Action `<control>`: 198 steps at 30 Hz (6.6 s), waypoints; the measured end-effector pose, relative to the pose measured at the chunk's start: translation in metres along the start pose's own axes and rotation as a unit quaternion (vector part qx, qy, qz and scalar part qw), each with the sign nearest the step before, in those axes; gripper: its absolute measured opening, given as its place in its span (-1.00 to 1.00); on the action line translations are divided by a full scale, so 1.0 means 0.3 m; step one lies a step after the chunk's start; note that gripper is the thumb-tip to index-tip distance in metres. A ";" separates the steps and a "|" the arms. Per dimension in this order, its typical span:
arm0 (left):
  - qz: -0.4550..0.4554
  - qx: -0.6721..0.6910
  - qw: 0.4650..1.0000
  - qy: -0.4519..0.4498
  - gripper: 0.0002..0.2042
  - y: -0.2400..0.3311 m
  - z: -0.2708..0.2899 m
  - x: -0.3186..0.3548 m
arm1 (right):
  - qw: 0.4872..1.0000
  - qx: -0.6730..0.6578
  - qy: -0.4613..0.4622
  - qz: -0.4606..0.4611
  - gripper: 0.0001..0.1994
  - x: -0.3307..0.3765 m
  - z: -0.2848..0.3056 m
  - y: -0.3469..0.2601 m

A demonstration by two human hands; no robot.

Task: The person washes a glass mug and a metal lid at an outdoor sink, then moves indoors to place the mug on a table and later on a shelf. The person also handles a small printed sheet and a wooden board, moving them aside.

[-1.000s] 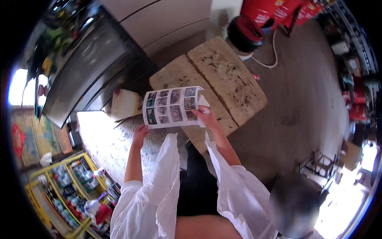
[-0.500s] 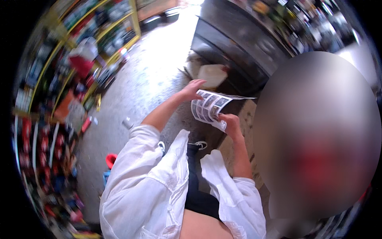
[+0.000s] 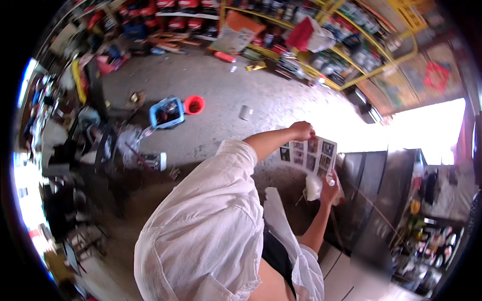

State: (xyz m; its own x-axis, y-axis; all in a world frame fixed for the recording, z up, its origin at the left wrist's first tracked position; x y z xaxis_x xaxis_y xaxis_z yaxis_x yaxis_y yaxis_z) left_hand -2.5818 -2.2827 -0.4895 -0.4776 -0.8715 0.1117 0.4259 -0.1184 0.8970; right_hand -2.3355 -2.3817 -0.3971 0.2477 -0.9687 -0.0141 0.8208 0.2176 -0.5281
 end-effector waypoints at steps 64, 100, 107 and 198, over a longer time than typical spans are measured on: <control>0.281 0.594 -0.106 0.746 -0.65 -1.572 -1.240 1.960 | 0.824 0.268 -0.497 0.036 -0.67 -0.247 -1.275 -0.383; 0.121 0.702 0.639 -0.290 -0.47 -0.391 0.303 0.502 | 0.897 -0.323 0.138 -0.269 -0.78 -0.547 -1.029 -0.640; 0.195 0.644 0.689 -0.269 -0.54 -0.327 0.104 0.169 | 0.962 -0.213 0.068 -0.159 -0.84 -0.369 -0.667 -0.437; 0.157 -0.026 0.981 -0.113 -0.71 -0.468 -0.888 0.014 | 0.728 -0.185 0.460 -0.474 -0.70 1.668 -0.358 1.017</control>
State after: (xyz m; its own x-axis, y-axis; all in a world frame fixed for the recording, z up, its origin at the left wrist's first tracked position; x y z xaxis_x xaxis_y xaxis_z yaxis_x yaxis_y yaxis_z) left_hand -2.4388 -2.3966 -0.7289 -0.4722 -0.7420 0.4759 0.6153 0.1091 0.7807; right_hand -2.0163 -2.8129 -0.6564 -0.9288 -0.3693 0.0325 0.1614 -0.4817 -0.8614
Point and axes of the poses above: each hand's wrist, its own x-axis away from the middle knuckle, its own z-axis out of the back of the hand, y = z × x, the point moved 2 cm from there along -x, towards the middle knuckle, and after that the axes turned 14 degrees about -y, right-handed, at the moved point
